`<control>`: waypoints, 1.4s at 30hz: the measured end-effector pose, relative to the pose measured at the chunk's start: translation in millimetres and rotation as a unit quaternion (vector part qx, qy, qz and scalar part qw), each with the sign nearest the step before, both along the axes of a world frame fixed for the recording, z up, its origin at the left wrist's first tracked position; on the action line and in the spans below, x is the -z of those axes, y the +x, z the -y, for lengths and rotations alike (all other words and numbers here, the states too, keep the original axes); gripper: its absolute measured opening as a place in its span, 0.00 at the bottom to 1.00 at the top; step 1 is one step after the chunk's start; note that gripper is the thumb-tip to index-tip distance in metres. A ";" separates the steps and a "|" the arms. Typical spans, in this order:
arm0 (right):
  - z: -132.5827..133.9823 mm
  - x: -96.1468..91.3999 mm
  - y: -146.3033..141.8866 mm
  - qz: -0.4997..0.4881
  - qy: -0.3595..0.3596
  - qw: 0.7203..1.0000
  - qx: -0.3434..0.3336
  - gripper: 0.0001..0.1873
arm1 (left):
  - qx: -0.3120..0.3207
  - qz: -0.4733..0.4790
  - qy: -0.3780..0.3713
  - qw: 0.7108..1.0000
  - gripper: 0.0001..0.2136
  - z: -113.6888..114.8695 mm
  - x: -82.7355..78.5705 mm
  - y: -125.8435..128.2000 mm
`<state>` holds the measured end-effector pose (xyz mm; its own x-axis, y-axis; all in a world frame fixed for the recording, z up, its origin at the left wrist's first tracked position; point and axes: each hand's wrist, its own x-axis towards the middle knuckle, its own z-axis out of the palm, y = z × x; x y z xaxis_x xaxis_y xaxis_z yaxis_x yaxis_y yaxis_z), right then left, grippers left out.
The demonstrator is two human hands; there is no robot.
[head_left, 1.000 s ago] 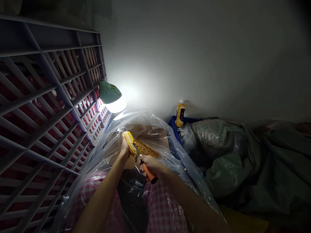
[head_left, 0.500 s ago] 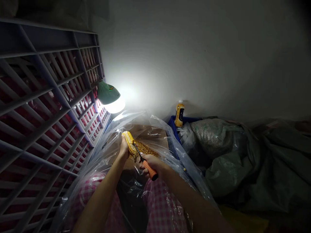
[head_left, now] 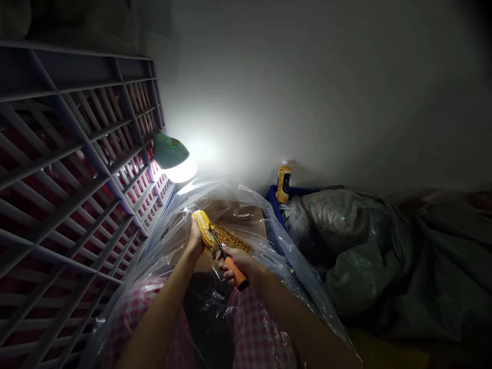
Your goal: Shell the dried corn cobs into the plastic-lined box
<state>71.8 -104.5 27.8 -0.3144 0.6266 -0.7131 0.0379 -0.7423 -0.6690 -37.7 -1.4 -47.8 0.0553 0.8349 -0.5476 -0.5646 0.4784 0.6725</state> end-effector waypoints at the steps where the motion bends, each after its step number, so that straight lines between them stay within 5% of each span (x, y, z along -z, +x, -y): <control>1: 2.5 -0.3 0.3 -0.024 -0.012 0.999 0.021 0.17 | 0.005 -0.003 0.004 1.000 0.27 1.0 -3.5 0.3; 8: 55.3 -5.7 14.3 0.093 0.102 0.989 0.053 0.11 | 0.026 0.017 0.040 0.999 0.24 3.1 -22.0 -2.1; 12: 91.6 -14.8 66.6 0.066 0.165 0.974 0.141 0.24 | 0.088 0.081 0.011 0.993 0.21 7.0 -25.4 -3.3; 17: 101.6 -20.8 149.5 0.135 0.207 0.937 0.248 0.27 | 0.108 0.000 0.016 0.994 0.18 9.6 -19.6 1.8; 23: 39.5 13.8 233.5 0.350 0.198 0.848 0.344 0.31 | 0.183 0.004 0.008 0.983 0.20 16.6 -24.1 6.9; 27: -24.7 48.3 272.7 0.400 0.210 0.820 0.352 0.30 | 0.155 -0.049 -0.007 0.987 0.16 24.2 -29.6 11.7; 35: -108.1 98.3 301.4 0.523 0.207 0.771 0.299 0.29 | 0.091 -0.045 -0.009 0.995 0.18 20.9 -26.9 14.3; 39: -113.2 97.5 298.3 0.563 0.198 0.746 0.296 0.28 | 0.091 -0.062 -0.018 0.994 0.17 20.2 -24.6 13.3; 42: -110.6 71.4 289.6 0.571 0.230 0.729 0.301 0.27 | 0.095 -0.054 -0.016 0.994 0.16 21.8 -24.6 14.8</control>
<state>361.4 6.2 -43.6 0.7493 0.6613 0.0342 0.5249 -0.5617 -0.6395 -22.9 -23.2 -23.2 0.1502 0.7971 -0.5849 -0.3873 0.5918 0.7070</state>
